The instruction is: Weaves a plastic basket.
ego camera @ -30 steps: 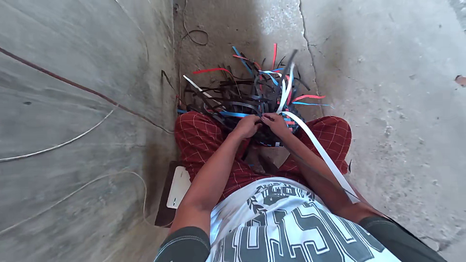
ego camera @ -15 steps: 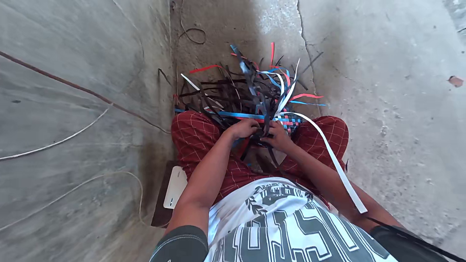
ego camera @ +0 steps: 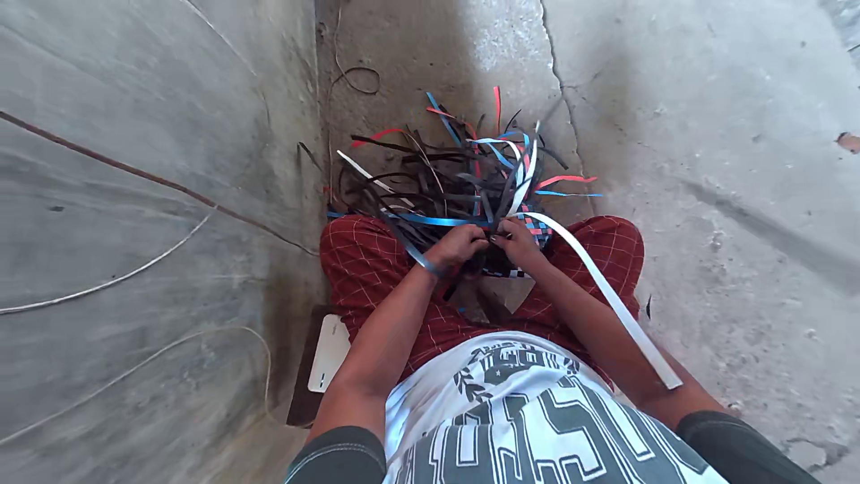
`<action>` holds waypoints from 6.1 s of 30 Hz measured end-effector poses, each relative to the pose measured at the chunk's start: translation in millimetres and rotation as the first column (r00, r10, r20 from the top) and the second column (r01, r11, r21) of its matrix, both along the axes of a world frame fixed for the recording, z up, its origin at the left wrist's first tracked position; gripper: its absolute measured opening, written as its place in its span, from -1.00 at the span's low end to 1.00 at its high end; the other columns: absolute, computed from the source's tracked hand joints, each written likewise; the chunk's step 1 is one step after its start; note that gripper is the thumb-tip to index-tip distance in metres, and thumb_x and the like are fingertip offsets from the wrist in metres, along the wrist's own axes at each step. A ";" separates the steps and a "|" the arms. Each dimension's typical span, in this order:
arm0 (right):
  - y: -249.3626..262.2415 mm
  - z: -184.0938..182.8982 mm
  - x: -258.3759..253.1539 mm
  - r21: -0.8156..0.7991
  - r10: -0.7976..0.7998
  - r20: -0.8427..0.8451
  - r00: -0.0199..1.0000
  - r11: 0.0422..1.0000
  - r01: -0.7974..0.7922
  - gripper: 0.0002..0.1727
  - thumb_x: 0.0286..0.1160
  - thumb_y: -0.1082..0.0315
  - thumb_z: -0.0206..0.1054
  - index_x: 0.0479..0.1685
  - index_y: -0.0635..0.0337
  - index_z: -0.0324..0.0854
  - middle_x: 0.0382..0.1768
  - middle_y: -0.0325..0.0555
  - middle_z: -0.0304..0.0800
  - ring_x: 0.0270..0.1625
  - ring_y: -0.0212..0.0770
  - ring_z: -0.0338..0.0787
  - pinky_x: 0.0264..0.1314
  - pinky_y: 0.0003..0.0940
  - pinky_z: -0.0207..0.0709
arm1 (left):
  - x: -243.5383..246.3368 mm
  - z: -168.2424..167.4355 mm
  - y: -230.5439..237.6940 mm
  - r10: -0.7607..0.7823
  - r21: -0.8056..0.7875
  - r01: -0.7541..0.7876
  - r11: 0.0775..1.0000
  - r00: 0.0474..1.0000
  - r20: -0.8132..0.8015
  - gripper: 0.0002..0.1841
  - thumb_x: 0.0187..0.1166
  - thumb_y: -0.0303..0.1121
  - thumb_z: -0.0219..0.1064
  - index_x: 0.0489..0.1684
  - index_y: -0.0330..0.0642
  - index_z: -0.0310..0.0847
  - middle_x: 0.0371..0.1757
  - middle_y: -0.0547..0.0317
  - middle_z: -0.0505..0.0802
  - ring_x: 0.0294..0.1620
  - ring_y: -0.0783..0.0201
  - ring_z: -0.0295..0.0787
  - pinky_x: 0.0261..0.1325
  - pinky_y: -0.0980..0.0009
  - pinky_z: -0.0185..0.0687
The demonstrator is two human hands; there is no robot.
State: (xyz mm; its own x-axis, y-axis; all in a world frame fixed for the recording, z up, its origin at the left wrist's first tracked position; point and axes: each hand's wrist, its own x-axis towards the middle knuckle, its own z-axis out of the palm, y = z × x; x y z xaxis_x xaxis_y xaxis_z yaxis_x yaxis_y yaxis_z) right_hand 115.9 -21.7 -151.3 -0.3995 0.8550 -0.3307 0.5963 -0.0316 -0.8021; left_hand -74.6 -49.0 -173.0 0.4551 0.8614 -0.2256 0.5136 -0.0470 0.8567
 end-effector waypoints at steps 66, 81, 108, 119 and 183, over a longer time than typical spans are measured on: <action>5.6 -1.2 -10.0 -0.024 -0.147 -0.182 0.972 0.989 0.145 -0.80 0.63 0.40 0.35 -0.11 0.42 0.77 0.33 0.13 0.75 0.38 -0.07 0.70 0.49 -0.03 0.49 | -12.1 35.0 5.0 0.103 -0.276 -0.094 0.956 0.995 0.015 -0.57 0.70 -0.55 0.10 0.51 -0.33 0.61 0.55 -0.26 0.60 0.54 -0.11 0.53 0.61 -0.07 0.38; -49.5 -14.1 12.9 0.284 0.073 -0.236 0.969 0.959 -0.003 -0.75 0.55 0.50 0.26 -0.09 0.38 0.88 0.14 0.21 0.87 0.28 0.01 0.82 0.40 -0.15 0.62 | 8.6 16.4 5.4 0.201 -0.306 -0.249 0.919 0.963 -0.178 -0.46 0.93 -0.09 -0.04 -0.06 -0.47 0.68 -0.11 -0.31 0.78 0.01 -0.15 0.74 0.19 -0.16 0.56; 2.2 -0.8 7.5 -0.244 0.004 -0.036 0.999 0.970 -0.013 -0.53 0.72 0.33 0.26 0.55 0.28 0.49 -0.31 0.05 0.77 -0.49 -0.31 0.60 -0.30 -0.33 0.56 | 14.6 11.7 4.5 0.297 -0.374 -0.322 0.870 0.947 -0.125 -0.65 0.84 -0.18 0.16 0.02 -0.31 0.75 -0.08 -0.10 0.84 -0.01 0.08 0.76 0.23 0.00 0.59; 14.9 21.1 -11.8 -0.107 0.302 0.470 0.829 0.952 -0.286 -0.56 0.58 0.24 0.43 0.32 0.31 0.59 0.34 0.29 0.64 0.42 0.23 0.65 0.50 0.14 0.47 | 19.8 26.4 3.0 0.260 -0.288 -0.341 0.895 0.922 -0.285 -0.53 0.87 -0.12 0.05 -0.01 -0.42 0.70 0.00 -0.27 0.80 0.16 -0.12 0.75 0.35 -0.11 0.52; -31.6 -16.1 -5.8 0.520 0.261 -0.004 0.965 0.825 -0.221 -0.87 0.34 0.35 0.54 -0.28 0.23 0.89 -0.09 0.13 0.85 0.16 0.23 0.74 0.35 0.23 0.52 | -25.2 22.4 -0.4 0.101 -0.176 -0.118 0.977 0.989 -0.104 -0.72 0.77 -0.55 0.07 0.17 -0.43 0.71 0.22 -0.25 0.73 0.31 -0.09 0.67 0.46 0.00 0.51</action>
State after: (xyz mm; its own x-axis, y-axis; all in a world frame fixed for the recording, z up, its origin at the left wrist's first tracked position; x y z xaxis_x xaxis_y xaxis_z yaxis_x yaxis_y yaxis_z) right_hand 110.0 -53.3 -167.4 -0.6205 0.7668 0.1641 0.4712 0.5319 -0.7036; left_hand -99.8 -49.4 -150.6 0.3292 0.8456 -0.4203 0.5858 0.1661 0.7932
